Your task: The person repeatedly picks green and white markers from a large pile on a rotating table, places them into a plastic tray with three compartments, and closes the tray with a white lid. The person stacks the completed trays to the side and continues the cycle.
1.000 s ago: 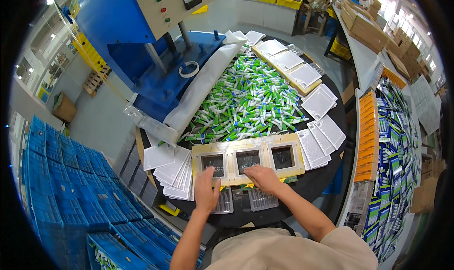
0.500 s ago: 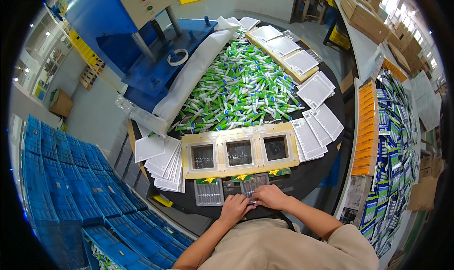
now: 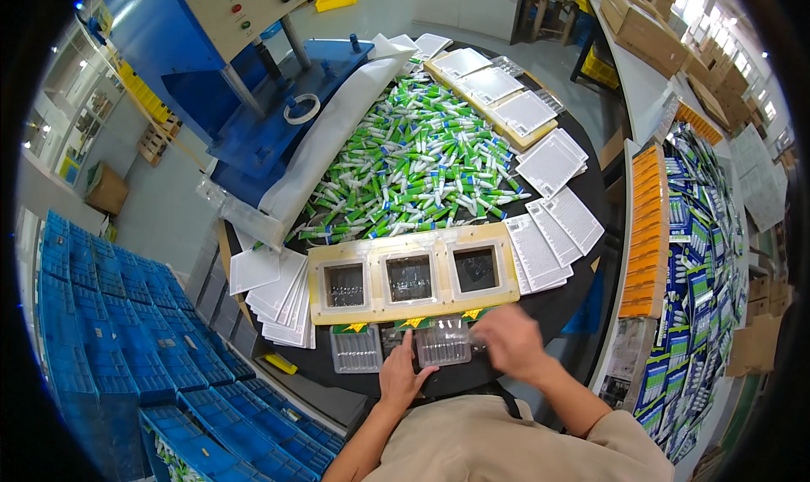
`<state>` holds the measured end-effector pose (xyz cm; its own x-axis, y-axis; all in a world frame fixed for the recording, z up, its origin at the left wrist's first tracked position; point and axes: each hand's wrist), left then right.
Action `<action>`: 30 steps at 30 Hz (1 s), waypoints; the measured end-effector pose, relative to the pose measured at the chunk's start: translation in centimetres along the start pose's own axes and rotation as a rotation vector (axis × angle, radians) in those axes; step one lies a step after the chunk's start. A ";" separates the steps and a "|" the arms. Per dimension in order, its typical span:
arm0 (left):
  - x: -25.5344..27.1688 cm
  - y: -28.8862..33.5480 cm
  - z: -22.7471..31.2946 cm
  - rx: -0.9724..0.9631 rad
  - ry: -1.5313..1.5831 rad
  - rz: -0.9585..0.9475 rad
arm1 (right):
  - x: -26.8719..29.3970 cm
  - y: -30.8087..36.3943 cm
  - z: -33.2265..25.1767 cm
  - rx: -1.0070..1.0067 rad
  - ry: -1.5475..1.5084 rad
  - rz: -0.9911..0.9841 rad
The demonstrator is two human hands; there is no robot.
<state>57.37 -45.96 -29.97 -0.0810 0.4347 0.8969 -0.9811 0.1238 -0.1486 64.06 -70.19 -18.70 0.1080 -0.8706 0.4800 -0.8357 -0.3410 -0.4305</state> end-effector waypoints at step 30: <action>6.4 -28.8 -14.9 0.244 0.855 -0.240 | -11.5 -18.4 13.0 -0.292 0.116 0.094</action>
<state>87.67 -33.47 -26.10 0.1917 0.9451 0.2646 -0.9725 0.1465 0.1811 85.19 -58.50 -26.30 -0.0253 -0.8415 0.5397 -0.9599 -0.1303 -0.2482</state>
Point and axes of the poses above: each hand's wrist, its own y-axis away from the middle knuckle, its own x-axis out of the back of the hand, z = x × y, and after that the axes turned 14 degrees about -y, right-handed
